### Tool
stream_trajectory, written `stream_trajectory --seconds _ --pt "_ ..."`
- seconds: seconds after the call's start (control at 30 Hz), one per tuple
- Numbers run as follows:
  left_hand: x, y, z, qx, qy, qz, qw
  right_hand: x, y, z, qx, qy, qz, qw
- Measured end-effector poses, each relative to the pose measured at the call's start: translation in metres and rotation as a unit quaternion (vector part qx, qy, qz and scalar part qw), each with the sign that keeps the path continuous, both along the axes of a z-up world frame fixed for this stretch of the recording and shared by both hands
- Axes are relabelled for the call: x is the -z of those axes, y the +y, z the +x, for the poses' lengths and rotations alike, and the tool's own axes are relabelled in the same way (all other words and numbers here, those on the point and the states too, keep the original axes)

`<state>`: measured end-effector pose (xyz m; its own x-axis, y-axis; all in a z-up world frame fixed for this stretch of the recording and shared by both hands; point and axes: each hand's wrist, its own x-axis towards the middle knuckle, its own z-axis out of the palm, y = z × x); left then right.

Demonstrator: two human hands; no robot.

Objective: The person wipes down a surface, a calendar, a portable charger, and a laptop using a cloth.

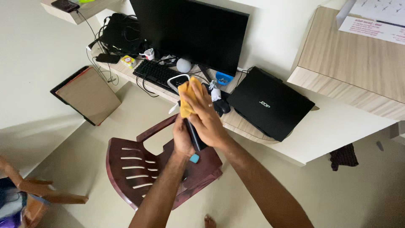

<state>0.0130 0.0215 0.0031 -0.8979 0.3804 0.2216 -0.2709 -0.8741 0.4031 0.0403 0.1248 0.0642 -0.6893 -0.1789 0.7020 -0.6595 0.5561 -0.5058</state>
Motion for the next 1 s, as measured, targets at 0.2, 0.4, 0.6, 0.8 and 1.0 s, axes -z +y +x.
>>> stream_trajectory --seconds 0.2,0.4,0.6,0.8,1.0 --pt "0.024 0.0 -0.008 0.036 0.083 0.089 0.992 -0.008 -0.009 0.028 0.067 0.041 0.131 0.988" --pt "-0.007 -0.013 -0.012 0.078 0.065 0.103 0.989 0.017 0.016 0.094 -0.014 0.006 0.158 0.987" --pt "-0.05 -0.011 -0.004 0.061 0.002 0.06 0.996 0.015 0.02 0.094 -0.064 -0.028 -0.15 0.986" --pt "-0.037 -0.007 -0.012 0.105 0.04 0.049 0.992 -0.019 -0.021 0.064 -0.108 -0.045 -0.169 0.979" --pt "-0.017 -0.022 -0.006 0.091 0.104 0.03 0.99 -0.024 -0.049 0.038 0.045 -0.007 0.007 0.999"
